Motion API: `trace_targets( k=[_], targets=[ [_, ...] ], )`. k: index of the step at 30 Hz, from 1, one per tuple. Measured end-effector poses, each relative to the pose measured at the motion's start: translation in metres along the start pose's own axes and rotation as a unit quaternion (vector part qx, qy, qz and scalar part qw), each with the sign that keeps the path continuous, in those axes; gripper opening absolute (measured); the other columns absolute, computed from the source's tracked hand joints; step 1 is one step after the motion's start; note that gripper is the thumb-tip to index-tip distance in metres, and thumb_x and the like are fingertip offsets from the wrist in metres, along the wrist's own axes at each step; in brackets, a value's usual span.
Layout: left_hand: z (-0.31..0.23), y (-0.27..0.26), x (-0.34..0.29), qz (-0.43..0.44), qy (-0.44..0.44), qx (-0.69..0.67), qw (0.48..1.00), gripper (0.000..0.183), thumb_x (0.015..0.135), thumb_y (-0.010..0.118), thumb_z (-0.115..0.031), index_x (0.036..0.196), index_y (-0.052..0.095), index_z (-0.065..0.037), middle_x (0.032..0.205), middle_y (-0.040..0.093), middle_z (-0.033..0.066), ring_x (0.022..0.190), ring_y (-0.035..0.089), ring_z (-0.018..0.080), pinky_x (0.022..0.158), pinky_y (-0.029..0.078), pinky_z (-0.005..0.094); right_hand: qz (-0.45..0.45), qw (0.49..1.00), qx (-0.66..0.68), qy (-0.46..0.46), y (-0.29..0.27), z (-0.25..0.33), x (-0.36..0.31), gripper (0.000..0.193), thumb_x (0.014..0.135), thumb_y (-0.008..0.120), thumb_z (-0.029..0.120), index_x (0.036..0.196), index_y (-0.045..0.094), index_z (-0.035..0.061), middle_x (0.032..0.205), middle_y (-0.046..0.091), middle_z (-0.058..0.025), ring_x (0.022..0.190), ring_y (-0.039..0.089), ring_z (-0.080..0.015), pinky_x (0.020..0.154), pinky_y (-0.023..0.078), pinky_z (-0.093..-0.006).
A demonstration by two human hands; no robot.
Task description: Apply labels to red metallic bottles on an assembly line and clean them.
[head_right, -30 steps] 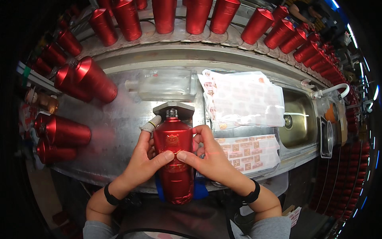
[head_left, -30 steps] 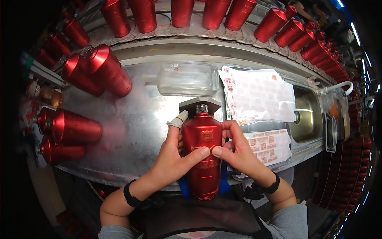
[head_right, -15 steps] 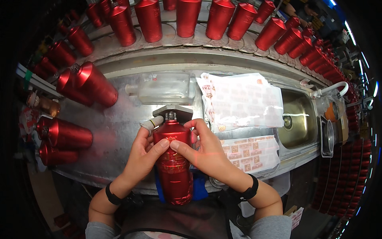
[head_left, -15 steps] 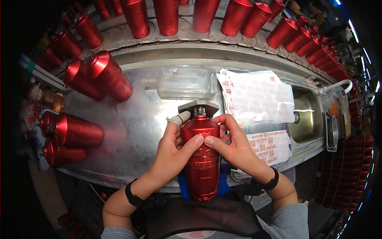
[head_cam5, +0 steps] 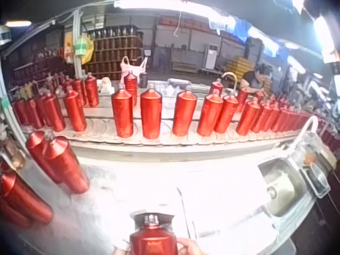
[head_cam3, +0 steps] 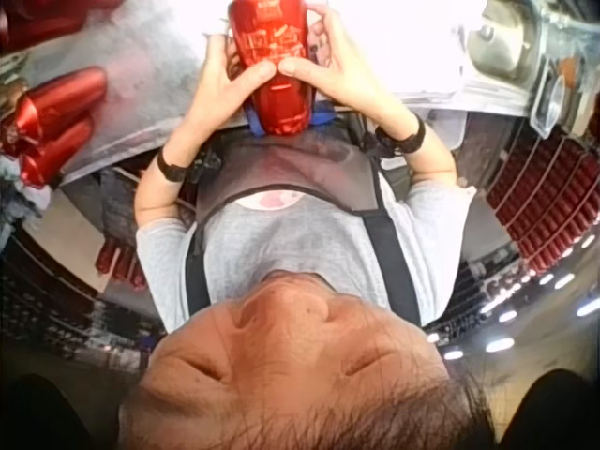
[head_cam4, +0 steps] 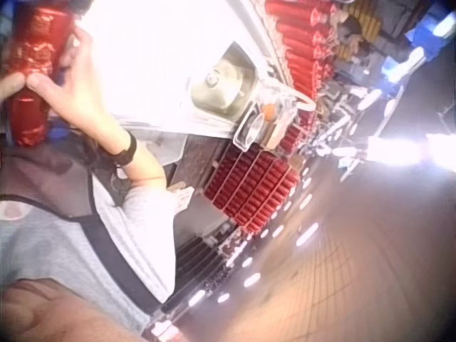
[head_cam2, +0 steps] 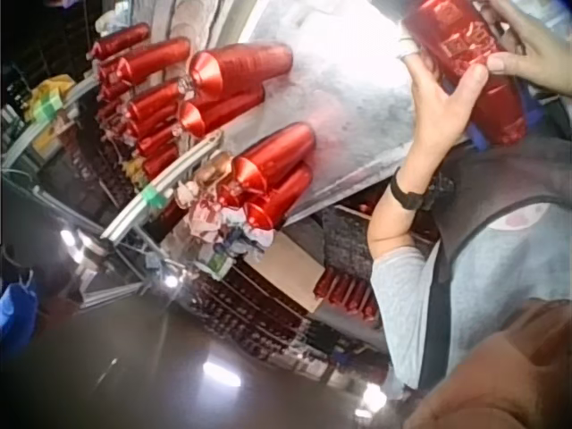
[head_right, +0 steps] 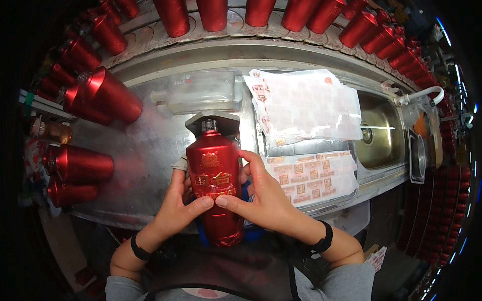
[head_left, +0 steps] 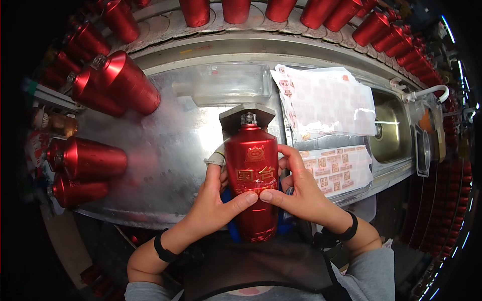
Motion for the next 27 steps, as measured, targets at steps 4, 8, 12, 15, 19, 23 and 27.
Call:
trace_targets(
  k=[4, 8, 12, 15, 19, 23, 27],
  targets=[
    [-0.002, 0.000, -0.003, 0.017, 0.016, 0.028, 0.999, 0.099, 0.087, 0.076, -0.021, 0.155, 0.007, -0.002, 0.149, 0.036, 0.0208, 0.138, 0.041, 0.0278, 0.115, 0.031, 0.0417, 0.041, 0.998, 0.045, 0.013, -0.002, -0.006, -0.001, 0.094, 0.080, 0.083, 0.031, 0.150, 0.026, 0.0041, 0.104, 0.051, -0.0061, 0.072, 0.047, -0.0057, 0.059, 0.041, -0.0205],
    [-0.002, 0.000, -0.002, 0.004, 0.024, 0.019, 1.000, 0.099, 0.087, 0.075, -0.019, 0.156, 0.006, -0.003, 0.150, 0.037, 0.0208, 0.137, 0.043, 0.0274, 0.115, 0.032, 0.0417, 0.027, 0.997, 0.074, -0.015, 0.001, -0.011, -0.001, 0.092, 0.081, 0.083, 0.035, 0.148, 0.029, 0.0031, 0.098, 0.050, -0.0042, 0.073, 0.047, -0.0071, 0.061, 0.041, -0.0223],
    [-0.002, 0.003, -0.002, -0.007, 0.009, -0.025, 1.000, 0.098, 0.087, 0.074, -0.015, 0.156, 0.006, -0.004, 0.151, 0.036, 0.0211, 0.138, 0.042, 0.0274, 0.115, 0.032, 0.0416, -0.001, 0.992, 0.125, 0.014, 0.005, -0.013, -0.001, 0.089, 0.081, 0.082, 0.036, 0.146, 0.032, 0.0030, 0.097, 0.049, -0.0035, 0.075, 0.047, -0.0074, 0.063, 0.042, -0.0217],
    [0.000, -0.001, -0.003, 0.002, 0.008, -0.029, 1.000, 0.097, 0.088, 0.074, -0.014, 0.156, 0.005, -0.003, 0.150, 0.036, 0.0209, 0.138, 0.042, 0.0273, 0.115, 0.032, 0.0415, 0.019, 0.999, 0.042, -0.002, 0.006, -0.009, -0.002, 0.082, 0.085, 0.078, 0.029, 0.148, 0.032, 0.0031, 0.112, 0.056, -0.0067, 0.093, 0.052, -0.0067, 0.070, 0.045, -0.0205],
    [-0.003, 0.001, -0.002, -0.003, 0.023, 0.005, 1.000, 0.097, 0.088, 0.074, -0.015, 0.155, 0.005, -0.002, 0.150, 0.037, 0.0211, 0.138, 0.042, 0.0273, 0.114, 0.033, 0.0415, 0.005, 0.997, 0.073, -0.013, 0.004, -0.009, 0.001, 0.078, 0.086, 0.078, 0.033, 0.144, 0.036, 0.0024, 0.097, 0.051, -0.0042, 0.079, 0.049, -0.0080, 0.067, 0.044, -0.0236],
    [-0.002, 0.003, 0.000, -0.014, 0.032, 0.012, 0.999, 0.097, 0.087, 0.073, -0.015, 0.155, 0.005, -0.001, 0.149, 0.037, 0.0214, 0.138, 0.042, 0.0271, 0.114, 0.033, 0.0415, -0.014, 0.997, 0.077, -0.025, 0.005, -0.011, 0.001, 0.074, 0.088, 0.076, 0.032, 0.144, 0.036, 0.0021, 0.098, 0.051, -0.0052, 0.078, 0.051, -0.0080, 0.066, 0.044, -0.0228],
    [-0.003, 0.002, -0.001, -0.005, 0.016, 0.014, 1.000, 0.098, 0.087, 0.074, -0.015, 0.155, 0.005, -0.001, 0.148, 0.037, 0.0213, 0.138, 0.042, 0.0273, 0.115, 0.032, 0.0414, 0.001, 0.995, 0.104, -0.014, 0.003, -0.011, 0.001, 0.072, 0.090, 0.074, 0.032, 0.144, 0.036, 0.0019, 0.099, 0.051, -0.0056, 0.077, 0.053, -0.0078, 0.065, 0.044, -0.0220]
  ],
)
Point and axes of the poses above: each hand's wrist, its own x-axis towards the middle knuckle, its own y-axis out of the palm, z = x × y, the point moved 6 cm from there along x, towards the middle knuckle
